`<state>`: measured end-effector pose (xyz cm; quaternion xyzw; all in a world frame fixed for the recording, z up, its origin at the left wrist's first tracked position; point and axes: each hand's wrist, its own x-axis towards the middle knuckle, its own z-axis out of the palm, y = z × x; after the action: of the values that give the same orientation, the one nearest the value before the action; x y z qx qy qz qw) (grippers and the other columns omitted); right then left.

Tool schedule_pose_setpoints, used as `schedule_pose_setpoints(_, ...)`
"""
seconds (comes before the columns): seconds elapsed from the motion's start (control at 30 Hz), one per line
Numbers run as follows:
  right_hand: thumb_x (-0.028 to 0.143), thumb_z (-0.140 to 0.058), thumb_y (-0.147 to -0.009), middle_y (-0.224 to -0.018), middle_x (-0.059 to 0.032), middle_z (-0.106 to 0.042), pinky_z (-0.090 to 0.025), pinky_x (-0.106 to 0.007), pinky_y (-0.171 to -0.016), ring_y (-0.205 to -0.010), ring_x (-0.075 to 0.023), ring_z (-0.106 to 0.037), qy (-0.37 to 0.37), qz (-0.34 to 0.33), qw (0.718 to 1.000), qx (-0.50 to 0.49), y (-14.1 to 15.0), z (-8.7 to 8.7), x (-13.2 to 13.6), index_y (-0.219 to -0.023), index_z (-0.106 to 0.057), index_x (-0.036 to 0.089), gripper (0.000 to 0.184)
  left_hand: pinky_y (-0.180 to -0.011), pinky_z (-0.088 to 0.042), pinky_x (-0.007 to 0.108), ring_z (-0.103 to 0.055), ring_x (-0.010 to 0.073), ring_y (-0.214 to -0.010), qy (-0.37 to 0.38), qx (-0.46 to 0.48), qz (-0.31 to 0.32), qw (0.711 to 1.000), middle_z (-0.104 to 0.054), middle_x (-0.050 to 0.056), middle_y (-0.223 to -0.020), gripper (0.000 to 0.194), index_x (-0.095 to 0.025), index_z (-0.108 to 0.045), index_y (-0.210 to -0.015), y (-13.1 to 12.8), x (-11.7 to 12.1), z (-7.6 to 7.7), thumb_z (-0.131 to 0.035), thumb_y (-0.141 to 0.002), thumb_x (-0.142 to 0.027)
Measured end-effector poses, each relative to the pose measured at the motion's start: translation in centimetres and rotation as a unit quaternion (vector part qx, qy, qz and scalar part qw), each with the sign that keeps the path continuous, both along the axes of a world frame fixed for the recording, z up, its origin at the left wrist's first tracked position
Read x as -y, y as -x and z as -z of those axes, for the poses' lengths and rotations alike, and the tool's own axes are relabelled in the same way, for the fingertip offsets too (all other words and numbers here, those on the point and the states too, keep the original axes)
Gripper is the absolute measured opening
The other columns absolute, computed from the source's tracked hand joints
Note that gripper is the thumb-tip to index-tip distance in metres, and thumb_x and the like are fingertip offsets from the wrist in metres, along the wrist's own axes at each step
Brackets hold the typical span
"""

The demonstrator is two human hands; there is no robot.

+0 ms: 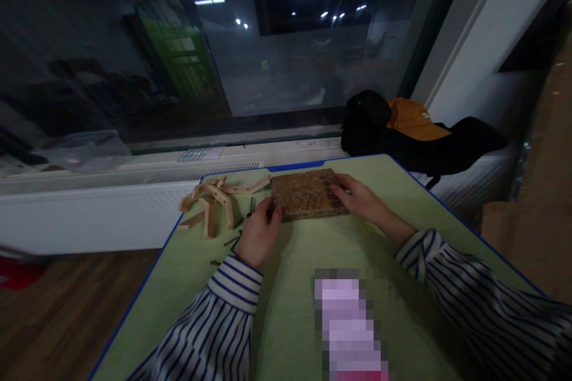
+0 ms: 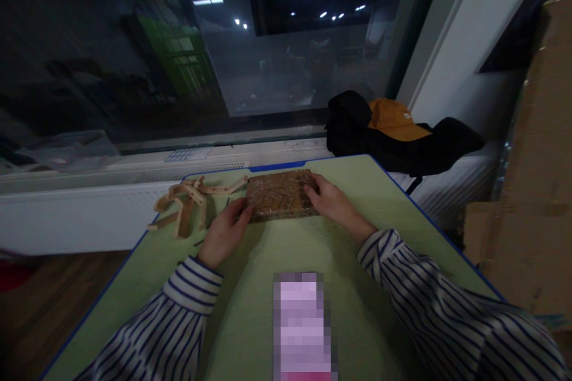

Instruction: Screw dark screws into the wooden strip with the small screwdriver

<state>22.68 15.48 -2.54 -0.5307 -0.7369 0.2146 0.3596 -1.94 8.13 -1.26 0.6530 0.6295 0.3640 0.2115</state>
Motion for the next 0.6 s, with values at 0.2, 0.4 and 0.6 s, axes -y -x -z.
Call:
schedule_pose_setpoints(0.2,0.031,-0.052,-0.088,-0.116,-0.0088,-0.054,-0.049,-0.042,-0.079,-0.096,-0.0210,-0.057,-0.013,-0.007,1.000,-0.007,0.2,-0.4,1.1,-0.115,-0.052,0.017,0.031,-0.089,-0.047,0.035,-0.062,0.0228,-0.101,0.004,0.069,-0.001,0.998,-0.065,0.013,-0.111,0.038,-0.011,-0.056,-0.115,0.3,0.4,0.6,-0.048,-0.084,-0.033)
schedule_pose_setpoints(0.4,0.031,-0.052,-0.088,-0.117,-0.0089,-0.054,-0.049,-0.042,-0.079,-0.096,-0.0208,-0.056,-0.008,-0.024,1.000,0.001,0.2,-1.9,3.9,-0.115,-0.052,0.018,0.030,-0.090,-0.048,0.037,-0.063,0.0234,-0.100,0.017,0.121,-0.026,0.992,-0.065,0.014,-0.111,0.043,-0.011,-0.058,-0.113,0.8,1.4,1.2,-0.053,-0.080,-0.038)
schedule_pose_setpoints(0.6,0.031,-0.052,-0.088,-0.118,-0.0090,-0.053,-0.048,-0.042,-0.080,-0.097,-0.0211,-0.056,0.008,-0.039,0.999,0.005,-0.4,-2.6,6.5,-0.116,-0.052,0.018,0.031,-0.088,-0.050,0.038,-0.064,0.0236,-0.097,0.035,0.151,-0.024,0.988,-0.067,0.014,-0.106,0.043,-0.011,-0.061,-0.107,0.5,3.6,0.8,-0.055,-0.077,-0.040)
